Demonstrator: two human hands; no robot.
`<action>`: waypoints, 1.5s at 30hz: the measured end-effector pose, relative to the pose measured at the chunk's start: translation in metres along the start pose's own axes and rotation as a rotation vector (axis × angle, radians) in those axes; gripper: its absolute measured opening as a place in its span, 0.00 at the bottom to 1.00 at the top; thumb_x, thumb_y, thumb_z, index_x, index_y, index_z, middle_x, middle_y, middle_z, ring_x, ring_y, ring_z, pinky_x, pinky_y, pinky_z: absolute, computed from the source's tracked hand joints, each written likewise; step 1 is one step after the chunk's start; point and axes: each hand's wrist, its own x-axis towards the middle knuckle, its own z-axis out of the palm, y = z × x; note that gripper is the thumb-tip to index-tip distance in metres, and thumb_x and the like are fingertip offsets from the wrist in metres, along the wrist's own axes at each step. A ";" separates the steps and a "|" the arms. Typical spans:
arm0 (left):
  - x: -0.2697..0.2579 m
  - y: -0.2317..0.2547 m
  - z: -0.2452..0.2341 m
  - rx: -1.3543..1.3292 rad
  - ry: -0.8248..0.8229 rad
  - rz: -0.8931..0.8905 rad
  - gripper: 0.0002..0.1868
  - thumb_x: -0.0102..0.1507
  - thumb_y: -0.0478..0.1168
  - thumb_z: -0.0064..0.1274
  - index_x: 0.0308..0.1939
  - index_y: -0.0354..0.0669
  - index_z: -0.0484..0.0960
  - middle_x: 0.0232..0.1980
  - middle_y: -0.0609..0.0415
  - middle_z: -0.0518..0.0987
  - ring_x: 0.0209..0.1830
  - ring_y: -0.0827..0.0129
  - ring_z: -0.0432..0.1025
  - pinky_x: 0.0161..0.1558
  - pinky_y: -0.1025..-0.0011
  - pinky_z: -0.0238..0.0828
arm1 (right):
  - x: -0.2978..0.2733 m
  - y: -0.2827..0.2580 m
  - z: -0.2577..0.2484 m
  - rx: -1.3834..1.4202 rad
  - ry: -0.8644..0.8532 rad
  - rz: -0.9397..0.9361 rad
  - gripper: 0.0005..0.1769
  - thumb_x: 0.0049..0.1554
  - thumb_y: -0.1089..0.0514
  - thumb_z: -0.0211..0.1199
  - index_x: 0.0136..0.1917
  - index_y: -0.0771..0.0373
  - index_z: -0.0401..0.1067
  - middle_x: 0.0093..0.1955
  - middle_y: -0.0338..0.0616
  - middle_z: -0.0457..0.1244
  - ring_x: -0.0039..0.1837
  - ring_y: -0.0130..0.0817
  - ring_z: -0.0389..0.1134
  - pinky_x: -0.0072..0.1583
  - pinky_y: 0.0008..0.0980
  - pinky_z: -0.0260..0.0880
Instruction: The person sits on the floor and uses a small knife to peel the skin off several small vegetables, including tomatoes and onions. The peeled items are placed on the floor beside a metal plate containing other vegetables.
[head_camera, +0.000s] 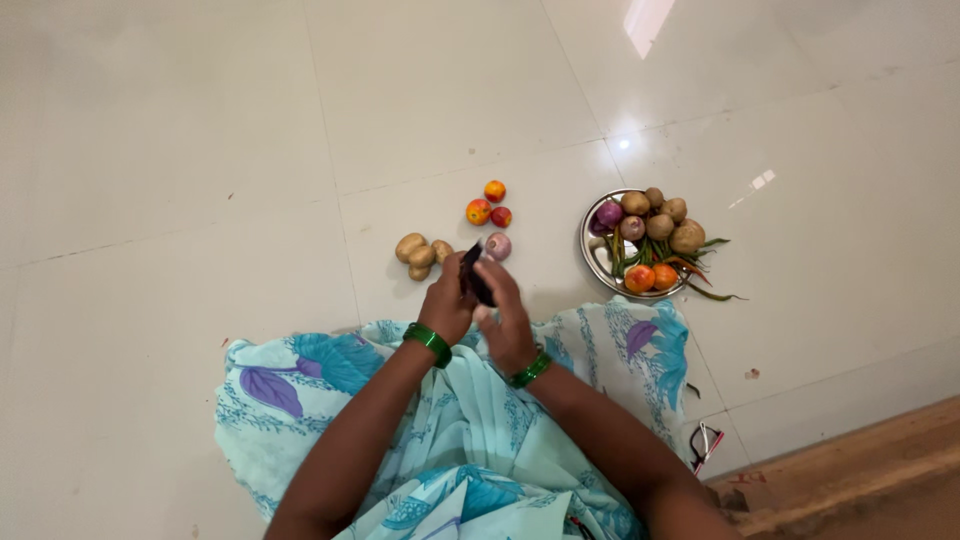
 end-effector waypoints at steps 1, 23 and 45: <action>0.001 -0.009 0.000 -0.077 0.009 0.046 0.30 0.64 0.30 0.53 0.69 0.43 0.63 0.55 0.42 0.82 0.54 0.53 0.78 0.50 0.62 0.75 | 0.000 -0.004 0.002 -0.102 -0.024 -0.113 0.34 0.70 0.43 0.47 0.78 0.70 0.57 0.79 0.60 0.54 0.82 0.56 0.54 0.80 0.49 0.51; 0.006 -0.087 0.023 -1.049 -0.085 -0.158 0.27 0.60 0.19 0.41 0.63 0.36 0.72 0.53 0.53 0.79 0.48 0.72 0.73 0.47 0.74 0.71 | 0.003 0.025 0.020 -0.188 -0.085 -0.184 0.35 0.71 0.43 0.45 0.79 0.71 0.53 0.81 0.64 0.49 0.83 0.63 0.50 0.81 0.51 0.48; 0.004 -0.096 0.043 -0.644 0.102 -0.121 0.23 0.61 0.22 0.50 0.60 0.36 0.70 0.48 0.59 0.81 0.46 0.78 0.75 0.44 0.76 0.78 | 0.001 0.061 0.012 -0.477 -0.115 0.040 0.39 0.62 0.29 0.48 0.62 0.69 0.64 0.45 0.58 0.65 0.47 0.56 0.68 0.49 0.51 0.68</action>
